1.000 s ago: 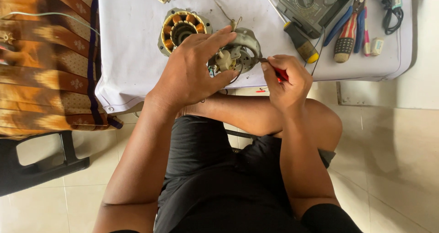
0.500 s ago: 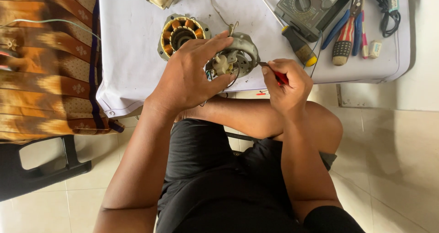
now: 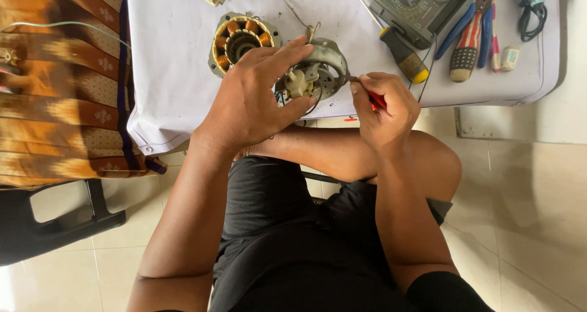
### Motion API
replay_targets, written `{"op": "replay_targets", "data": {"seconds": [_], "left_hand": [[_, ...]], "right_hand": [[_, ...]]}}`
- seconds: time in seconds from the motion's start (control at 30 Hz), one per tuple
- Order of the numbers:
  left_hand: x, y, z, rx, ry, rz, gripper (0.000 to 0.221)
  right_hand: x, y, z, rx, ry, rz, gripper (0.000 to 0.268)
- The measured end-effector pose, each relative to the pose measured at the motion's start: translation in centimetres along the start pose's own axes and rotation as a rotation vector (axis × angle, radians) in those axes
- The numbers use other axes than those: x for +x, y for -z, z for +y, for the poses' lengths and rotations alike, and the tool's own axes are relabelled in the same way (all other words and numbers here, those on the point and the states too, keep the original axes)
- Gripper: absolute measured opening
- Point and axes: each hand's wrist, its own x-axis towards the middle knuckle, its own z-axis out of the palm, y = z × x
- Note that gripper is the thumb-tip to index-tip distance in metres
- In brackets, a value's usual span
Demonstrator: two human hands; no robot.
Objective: Repairing and cleaning an electric motor assembly using a screwdriver and toothbrush
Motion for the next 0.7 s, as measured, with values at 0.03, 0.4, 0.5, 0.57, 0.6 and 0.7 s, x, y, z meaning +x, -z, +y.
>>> {"op": "replay_targets", "data": {"seconds": [0.03, 0.4, 0.5, 0.57, 0.6, 0.7], "left_hand": [[-0.03, -0.01, 0.03, -0.005, 0.003, 0.002, 0.064], [-0.15, -0.13, -0.20, 0.007, 0.002, -0.003, 0.065], [-0.18, -0.16, -0.13, 0.007, 0.021, -0.005, 0.065], [-0.20, -0.15, -0.21, 0.008, 0.023, -0.006, 0.065], [-0.19, -0.13, -0.27, 0.007, 0.017, -0.005, 0.065], [-0.22, -0.21, -0.24, 0.005, 0.014, 0.003, 0.065]], "right_hand": [[-0.05, -0.05, 0.16, -0.010, 0.017, 0.032, 0.009], [-0.44, -0.60, -0.21, 0.024, -0.021, 0.015, 0.006], [-0.43, -0.68, -0.26, 0.016, -0.035, 0.019, 0.006], [-0.46, -0.73, -0.44, 0.012, -0.038, -0.001, 0.007], [-0.52, -0.79, -0.51, -0.010, -0.045, 0.041, 0.006], [-0.48, -0.73, -0.52, -0.011, -0.047, 0.043, 0.006]]}}
